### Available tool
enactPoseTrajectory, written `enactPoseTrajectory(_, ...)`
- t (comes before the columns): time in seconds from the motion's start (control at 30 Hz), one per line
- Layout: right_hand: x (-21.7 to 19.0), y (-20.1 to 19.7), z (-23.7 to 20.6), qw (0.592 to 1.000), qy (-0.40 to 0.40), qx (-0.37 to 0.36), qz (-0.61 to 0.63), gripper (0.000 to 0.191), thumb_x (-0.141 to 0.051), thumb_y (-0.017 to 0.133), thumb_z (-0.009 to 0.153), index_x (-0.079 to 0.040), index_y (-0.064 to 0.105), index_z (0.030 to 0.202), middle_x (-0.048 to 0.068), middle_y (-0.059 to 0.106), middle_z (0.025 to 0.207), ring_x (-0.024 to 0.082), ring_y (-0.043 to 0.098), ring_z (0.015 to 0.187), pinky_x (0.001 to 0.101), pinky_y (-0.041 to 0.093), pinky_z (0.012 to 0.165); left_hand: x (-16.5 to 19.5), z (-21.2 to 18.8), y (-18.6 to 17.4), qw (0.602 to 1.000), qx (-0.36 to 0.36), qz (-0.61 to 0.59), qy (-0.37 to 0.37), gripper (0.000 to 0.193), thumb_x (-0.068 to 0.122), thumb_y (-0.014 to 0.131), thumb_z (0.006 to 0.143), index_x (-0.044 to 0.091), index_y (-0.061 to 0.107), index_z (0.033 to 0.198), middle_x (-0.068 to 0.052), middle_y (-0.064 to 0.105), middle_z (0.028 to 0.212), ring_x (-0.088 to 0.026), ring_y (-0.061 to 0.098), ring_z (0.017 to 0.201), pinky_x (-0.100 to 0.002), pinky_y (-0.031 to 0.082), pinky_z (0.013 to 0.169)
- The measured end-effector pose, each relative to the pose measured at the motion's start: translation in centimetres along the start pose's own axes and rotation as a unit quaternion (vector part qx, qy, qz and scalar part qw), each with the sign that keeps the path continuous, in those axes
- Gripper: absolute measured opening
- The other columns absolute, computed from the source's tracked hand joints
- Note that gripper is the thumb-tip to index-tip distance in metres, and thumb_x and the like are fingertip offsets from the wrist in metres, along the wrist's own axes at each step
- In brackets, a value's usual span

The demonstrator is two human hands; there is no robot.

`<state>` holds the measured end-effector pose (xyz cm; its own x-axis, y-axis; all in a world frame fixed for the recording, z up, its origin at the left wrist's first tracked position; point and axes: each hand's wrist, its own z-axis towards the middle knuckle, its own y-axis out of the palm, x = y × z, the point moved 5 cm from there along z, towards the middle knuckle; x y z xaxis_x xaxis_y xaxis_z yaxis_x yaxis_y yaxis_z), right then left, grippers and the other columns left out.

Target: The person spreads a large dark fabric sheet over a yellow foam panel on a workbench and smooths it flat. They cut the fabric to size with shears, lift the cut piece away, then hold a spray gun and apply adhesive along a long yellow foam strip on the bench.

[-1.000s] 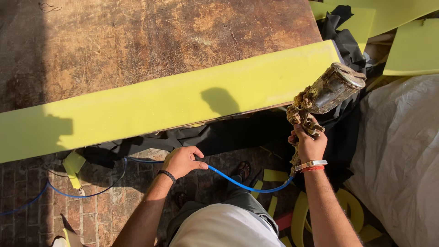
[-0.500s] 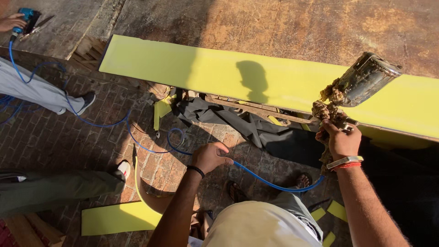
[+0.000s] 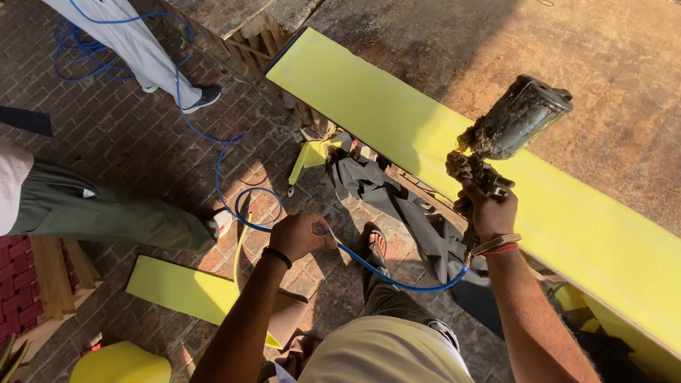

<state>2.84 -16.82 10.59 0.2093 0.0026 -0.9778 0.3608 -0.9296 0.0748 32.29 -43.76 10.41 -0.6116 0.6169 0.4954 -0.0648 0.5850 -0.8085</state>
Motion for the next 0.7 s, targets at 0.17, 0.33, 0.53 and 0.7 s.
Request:
enactPoseTrajectory(0.17, -0.6, 12.5, 8.3, 0.995, 0.031, -0.090, 0.007, 0.015, -0.005, 0.072, 0.094, 0.006, 0.066, 0.103, 0.013, 0.069, 0.080, 0.020, 0.069, 0.063, 0.0336, 0.059, 0.056, -5.0, 5.1, -5.8, 0.999, 0.018, 0.006, -0.047, 0.058, 0.059, 0.091, 0.057, 0.020, 0.076, 0.097, -0.001, 0.075, 0.079, -0.021, 0.074, 0.081, -0.037, 0.055, 0.070)
enactPoseTrajectory(0.33, -2.3, 22.3, 13.5, 0.985, 0.015, -0.168, 0.030, 0.039, -0.006, 0.072, 0.093, 0.002, 0.063, 0.130, 0.010, 0.069, 0.081, 0.018, 0.067, 0.062, 0.0313, 0.056, 0.056, -8.3, 9.2, -10.9, 0.993, 0.020, 0.036, -0.111, 0.054, 0.058, 0.092, 0.057, 0.023, 0.077, 0.096, 0.001, 0.073, 0.076, -0.020, 0.074, 0.078, -0.039, 0.051, 0.073)
enactPoseTrajectory(0.53, -4.2, 27.2, 16.9, 0.985, -0.040, -0.160, 0.049, 0.056, -0.005, 0.072, 0.093, 0.002, 0.053, 0.145, 0.007, 0.070, 0.089, 0.013, 0.066, 0.068, 0.0293, 0.057, 0.061, -10.6, 12.3, -13.5, 0.992, 0.022, 0.009, -0.125, 0.056, 0.056, 0.092, 0.058, 0.021, 0.077, 0.098, -0.001, 0.076, 0.078, -0.020, 0.074, 0.076, -0.039, 0.054, 0.070)
enactPoseTrajectory(0.7, -4.6, 22.3, 14.6, 0.996, -0.054, -0.067, -0.032, 0.053, -0.006, 0.071, 0.095, 0.002, 0.056, 0.146, 0.008, 0.069, 0.090, 0.014, 0.065, 0.068, 0.0291, 0.056, 0.062, -9.8, 15.9, -12.2, 0.999, 0.019, -0.024, -0.031, 0.055, 0.056, 0.090, 0.058, 0.019, 0.077, 0.097, -0.001, 0.077, 0.084, -0.021, 0.075, 0.080, -0.038, 0.058, 0.071)
